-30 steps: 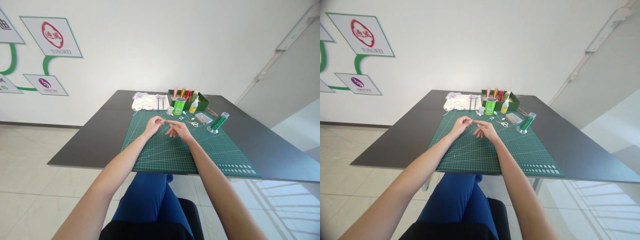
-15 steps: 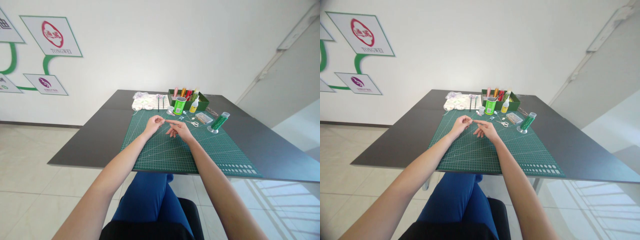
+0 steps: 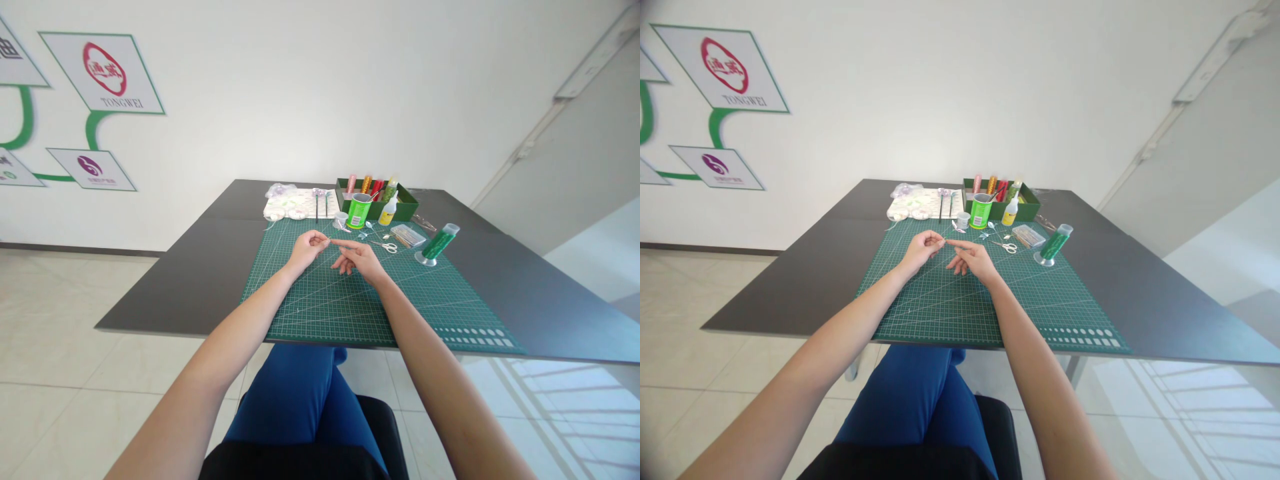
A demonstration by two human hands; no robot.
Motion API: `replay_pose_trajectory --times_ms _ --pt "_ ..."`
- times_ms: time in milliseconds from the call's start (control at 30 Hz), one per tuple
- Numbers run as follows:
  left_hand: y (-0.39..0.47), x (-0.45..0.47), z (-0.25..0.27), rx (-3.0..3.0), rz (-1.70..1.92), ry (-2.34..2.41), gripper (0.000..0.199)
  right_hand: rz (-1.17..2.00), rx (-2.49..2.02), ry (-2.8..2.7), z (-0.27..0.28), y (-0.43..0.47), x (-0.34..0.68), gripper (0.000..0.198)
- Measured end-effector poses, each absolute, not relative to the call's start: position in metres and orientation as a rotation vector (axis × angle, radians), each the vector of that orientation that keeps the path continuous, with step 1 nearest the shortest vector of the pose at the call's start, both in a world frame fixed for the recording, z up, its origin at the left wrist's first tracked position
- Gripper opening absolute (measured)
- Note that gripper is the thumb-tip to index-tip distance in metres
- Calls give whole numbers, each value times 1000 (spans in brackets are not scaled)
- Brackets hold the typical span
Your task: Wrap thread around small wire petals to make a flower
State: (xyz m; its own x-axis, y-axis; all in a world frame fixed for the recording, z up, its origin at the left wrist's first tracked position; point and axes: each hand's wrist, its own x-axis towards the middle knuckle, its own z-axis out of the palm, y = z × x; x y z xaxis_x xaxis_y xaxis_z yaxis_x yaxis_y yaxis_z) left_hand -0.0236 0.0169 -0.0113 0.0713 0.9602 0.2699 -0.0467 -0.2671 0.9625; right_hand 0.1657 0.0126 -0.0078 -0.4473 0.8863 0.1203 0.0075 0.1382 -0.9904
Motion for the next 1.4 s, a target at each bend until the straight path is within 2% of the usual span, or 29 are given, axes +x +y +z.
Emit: replay_pose_trajectory --times_ms 1400 --pt "14 -21 -7 1337 1362 993 18 1425 -869 -1632 -11 15 166 64"
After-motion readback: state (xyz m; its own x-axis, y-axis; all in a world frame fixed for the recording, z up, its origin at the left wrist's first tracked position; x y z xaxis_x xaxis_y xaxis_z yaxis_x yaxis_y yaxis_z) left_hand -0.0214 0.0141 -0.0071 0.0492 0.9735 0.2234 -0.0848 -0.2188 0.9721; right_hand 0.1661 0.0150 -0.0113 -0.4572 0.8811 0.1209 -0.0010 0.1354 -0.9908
